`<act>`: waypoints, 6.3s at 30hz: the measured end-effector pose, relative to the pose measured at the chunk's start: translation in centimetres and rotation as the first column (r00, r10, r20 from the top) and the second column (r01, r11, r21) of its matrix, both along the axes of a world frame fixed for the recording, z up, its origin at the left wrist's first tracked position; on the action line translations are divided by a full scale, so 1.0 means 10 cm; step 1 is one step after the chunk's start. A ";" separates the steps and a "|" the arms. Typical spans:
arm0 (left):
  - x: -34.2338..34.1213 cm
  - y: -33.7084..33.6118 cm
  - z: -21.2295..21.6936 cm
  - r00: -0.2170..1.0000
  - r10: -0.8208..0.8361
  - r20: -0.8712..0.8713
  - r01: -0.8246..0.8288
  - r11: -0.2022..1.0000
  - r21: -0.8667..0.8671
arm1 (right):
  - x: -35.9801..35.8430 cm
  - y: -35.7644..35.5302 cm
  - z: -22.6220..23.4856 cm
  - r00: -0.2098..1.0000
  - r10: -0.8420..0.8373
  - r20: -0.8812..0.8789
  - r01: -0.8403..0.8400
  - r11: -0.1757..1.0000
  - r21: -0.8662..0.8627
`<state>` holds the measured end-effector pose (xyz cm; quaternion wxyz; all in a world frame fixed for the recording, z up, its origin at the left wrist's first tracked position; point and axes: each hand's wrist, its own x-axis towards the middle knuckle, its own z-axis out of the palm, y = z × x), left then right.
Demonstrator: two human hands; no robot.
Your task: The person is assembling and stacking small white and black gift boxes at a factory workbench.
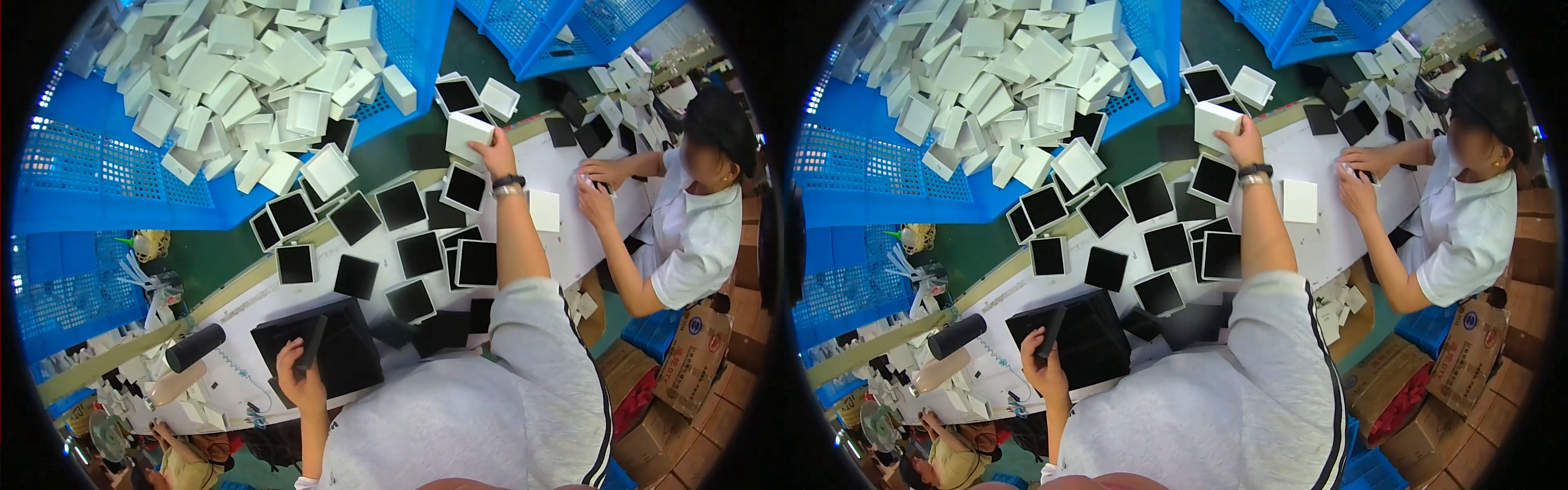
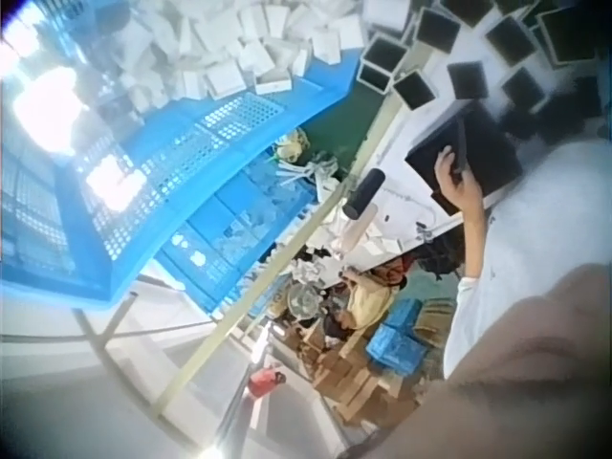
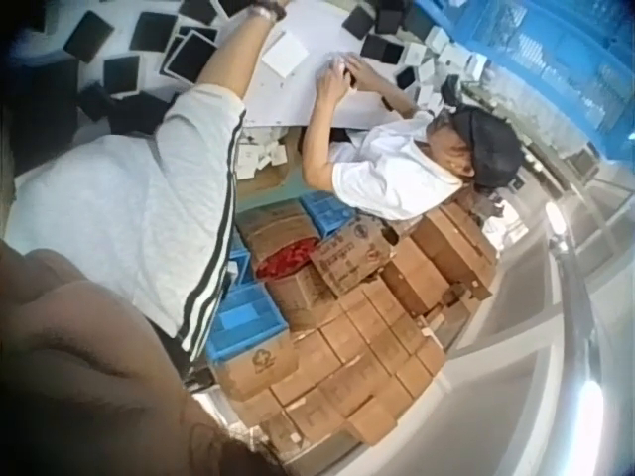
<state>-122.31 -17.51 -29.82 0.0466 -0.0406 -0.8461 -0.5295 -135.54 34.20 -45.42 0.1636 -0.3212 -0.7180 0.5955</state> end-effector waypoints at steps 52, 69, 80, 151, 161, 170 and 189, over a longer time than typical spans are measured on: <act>0.54 0.44 0.57 0.744 -0.556 -0.371 0.377 0.807 -0.455 | 2.29 -3.11 1.94 0.895 0.367 -0.253 -0.446 0.716 -0.538; 0.82 0.11 0.75 0.871 -0.383 0.307 0.094 0.744 0.661 | 2.57 -3.42 2.00 0.828 0.459 -0.322 -0.560 0.709 -0.429; 0.88 -0.10 0.68 0.856 -0.402 0.325 0.093 0.738 0.668 | 2.71 -3.52 1.98 0.780 0.542 -0.314 -0.626 0.677 -0.387; -3.31 0.43 -1.05 0.992 0.096 0.085 0.019 0.549 -0.836 | 3.30 -1.81 0.55 0.962 0.002 0.274 0.022 0.996 -0.087; -0.43 0.47 0.42 0.681 -0.689 -0.247 0.398 0.632 -0.665 | 1.75 -2.72 1.76 0.924 -0.049 -0.380 -0.202 0.780 -0.592; 0.43 0.08 0.33 0.805 -0.322 -0.499 0.223 0.942 -0.250 | 1.75 -3.31 1.81 0.886 0.295 -0.357 -0.457 0.679 -0.575; 0.44 0.17 0.33 0.904 -0.233 0.360 0.038 0.880 0.474 | 2.03 -3.51 1.64 0.851 0.460 -0.253 -0.520 0.804 -0.289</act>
